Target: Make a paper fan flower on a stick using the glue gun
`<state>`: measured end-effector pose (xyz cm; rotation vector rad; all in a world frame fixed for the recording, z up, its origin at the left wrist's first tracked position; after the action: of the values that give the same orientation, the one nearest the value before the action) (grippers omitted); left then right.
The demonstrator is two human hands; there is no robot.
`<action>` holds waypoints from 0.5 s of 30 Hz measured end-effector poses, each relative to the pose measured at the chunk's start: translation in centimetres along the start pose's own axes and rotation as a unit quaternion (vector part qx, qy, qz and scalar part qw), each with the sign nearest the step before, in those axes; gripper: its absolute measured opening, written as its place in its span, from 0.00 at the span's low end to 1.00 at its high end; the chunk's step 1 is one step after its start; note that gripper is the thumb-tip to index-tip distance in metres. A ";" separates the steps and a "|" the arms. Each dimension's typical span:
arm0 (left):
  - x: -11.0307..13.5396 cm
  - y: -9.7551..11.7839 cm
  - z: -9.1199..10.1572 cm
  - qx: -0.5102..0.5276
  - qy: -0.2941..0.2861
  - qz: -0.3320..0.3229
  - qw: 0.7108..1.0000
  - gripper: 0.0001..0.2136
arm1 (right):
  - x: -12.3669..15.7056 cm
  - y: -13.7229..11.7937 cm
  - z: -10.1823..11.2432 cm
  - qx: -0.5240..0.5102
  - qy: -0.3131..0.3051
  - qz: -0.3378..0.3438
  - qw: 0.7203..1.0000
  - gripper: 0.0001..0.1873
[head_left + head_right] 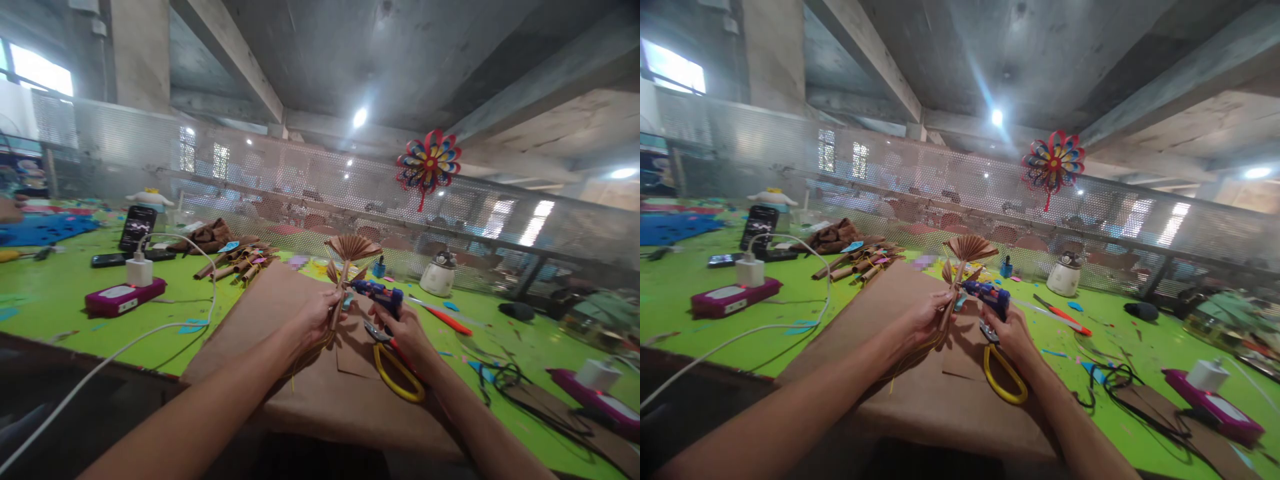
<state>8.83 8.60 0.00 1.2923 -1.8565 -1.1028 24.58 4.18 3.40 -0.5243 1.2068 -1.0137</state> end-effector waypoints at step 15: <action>-0.3 0.0 -0.1 -0.025 -0.024 -0.020 0.999 0.08 | -0.1 0.6 0.3 0.032 -0.004 -0.008 0.999 0.21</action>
<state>9.04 8.86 0.03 1.2894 -1.8338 -1.2025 25.07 4.50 3.12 -0.4882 1.1607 -1.0599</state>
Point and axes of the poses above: each hand's wrist, its own x-axis away from the middle knuckle, its own z-axis out of the back of the hand, y = z × x, the point moved 8 cm from there along -x, towards the middle knuckle, and after that the axes turned 3 degrees about -x, right-handed, at the moved point
